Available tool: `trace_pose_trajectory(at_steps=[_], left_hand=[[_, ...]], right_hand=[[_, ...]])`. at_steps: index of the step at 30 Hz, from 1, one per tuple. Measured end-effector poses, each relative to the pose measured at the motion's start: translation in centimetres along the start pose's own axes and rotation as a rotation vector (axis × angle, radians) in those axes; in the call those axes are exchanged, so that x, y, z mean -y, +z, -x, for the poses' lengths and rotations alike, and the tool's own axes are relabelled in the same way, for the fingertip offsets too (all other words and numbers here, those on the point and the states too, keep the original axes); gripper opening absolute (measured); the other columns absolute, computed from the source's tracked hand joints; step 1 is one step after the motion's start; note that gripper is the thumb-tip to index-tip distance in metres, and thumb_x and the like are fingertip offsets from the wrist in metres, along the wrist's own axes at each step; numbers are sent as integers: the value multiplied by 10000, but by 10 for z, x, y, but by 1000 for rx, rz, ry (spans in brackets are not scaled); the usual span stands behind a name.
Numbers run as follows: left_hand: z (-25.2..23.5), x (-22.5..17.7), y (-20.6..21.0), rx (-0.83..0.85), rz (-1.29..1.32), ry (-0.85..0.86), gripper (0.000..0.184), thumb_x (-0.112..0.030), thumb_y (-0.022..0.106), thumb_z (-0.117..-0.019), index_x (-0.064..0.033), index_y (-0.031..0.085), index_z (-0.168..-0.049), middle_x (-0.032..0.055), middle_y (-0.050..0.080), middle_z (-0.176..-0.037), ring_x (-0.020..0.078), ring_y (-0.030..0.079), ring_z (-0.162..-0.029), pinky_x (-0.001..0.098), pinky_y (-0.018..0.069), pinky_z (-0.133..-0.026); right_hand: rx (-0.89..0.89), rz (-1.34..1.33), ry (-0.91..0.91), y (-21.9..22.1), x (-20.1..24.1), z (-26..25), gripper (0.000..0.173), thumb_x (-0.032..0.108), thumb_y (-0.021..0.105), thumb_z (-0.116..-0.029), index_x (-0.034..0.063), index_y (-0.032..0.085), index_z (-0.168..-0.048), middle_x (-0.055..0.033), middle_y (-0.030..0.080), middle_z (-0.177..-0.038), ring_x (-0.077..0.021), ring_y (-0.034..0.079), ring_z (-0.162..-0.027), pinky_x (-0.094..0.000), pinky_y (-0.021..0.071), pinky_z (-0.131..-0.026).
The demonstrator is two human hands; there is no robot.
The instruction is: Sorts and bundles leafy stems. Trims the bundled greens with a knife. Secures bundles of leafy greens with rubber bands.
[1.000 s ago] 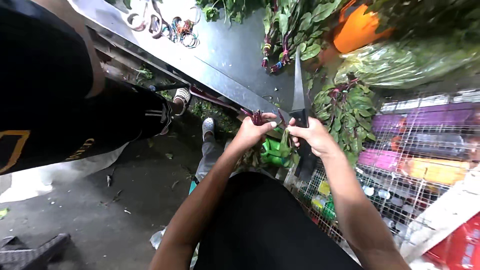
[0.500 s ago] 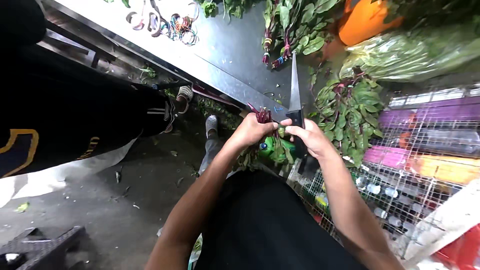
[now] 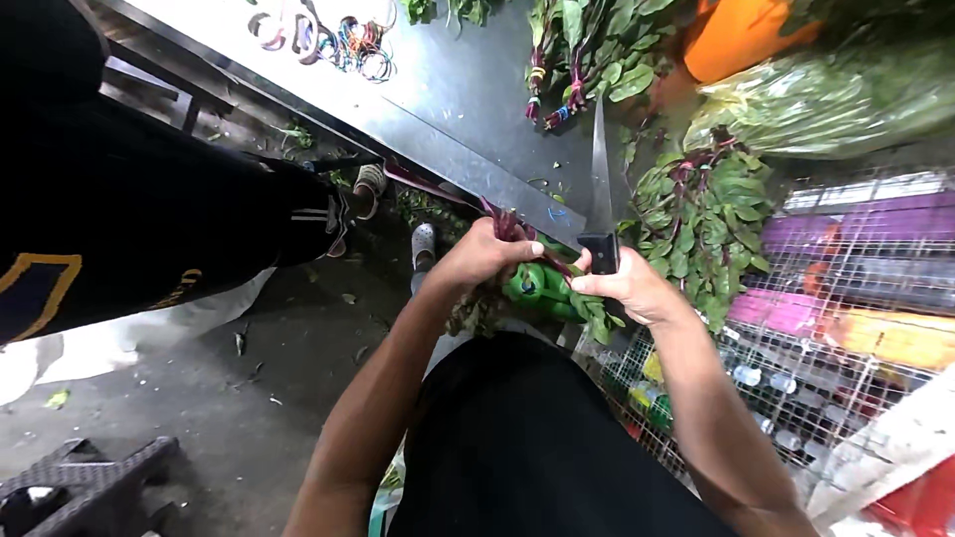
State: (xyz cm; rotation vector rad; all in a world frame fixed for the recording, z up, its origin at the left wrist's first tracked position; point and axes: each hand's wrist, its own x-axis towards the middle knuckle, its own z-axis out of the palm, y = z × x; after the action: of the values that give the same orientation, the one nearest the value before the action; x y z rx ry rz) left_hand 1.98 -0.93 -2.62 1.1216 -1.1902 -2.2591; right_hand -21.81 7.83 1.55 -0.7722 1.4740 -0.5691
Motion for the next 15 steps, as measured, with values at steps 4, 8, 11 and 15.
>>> trace_pose_trajectory(at_steps=[4, 8, 11, 15], left_hand=[[6, -5, -31, -213, 51, 74, 115, -123, 650, -957, -92, 612, -853, -43, 563, -609, 51, 501, -474, 220, 472, -471], [2, 0, -38, -343, -259, 78, 203, -199, 757, -935, -75, 718, -1090, 11, 642, -735, 81, 529, -531, 264, 477, -506], [4, 1, -21, -225, -327, 23, 505, -286, 770, -932, -138, 632, -1394, 39, 677, -859, 103, 551, -581, 298, 501, -538], [13, 7, 9, -24, -6, 116, 280, -138, 676, -978, -80, 697, -1252, 37, 708, -828, 55, 516, -494, 201, 446, -447]], right_hand=[[-15, 78, 9, -11, -1, 6, 323, 139, 829, -751, 73, 640, -1005, -45, 695, -875, -131, 682, -806, -310, 593, -755], [4, -72, -14, -7, 0, 12, 307, 125, 781, -800, 59, 621, -1053, -73, 713, -879, -157, 700, -777, -311, 608, -724], [131, -332, -92, -1, -1, 9, 179, 77, 533, -923, 61, 593, -1091, -103, 735, -842, -199, 735, -777, -344, 626, -757], [262, -516, -161, 6, -10, -1, 240, 127, 426, -975, 86, 622, -1107, -102, 752, -840, -195, 747, -808, -318, 614, -794]])
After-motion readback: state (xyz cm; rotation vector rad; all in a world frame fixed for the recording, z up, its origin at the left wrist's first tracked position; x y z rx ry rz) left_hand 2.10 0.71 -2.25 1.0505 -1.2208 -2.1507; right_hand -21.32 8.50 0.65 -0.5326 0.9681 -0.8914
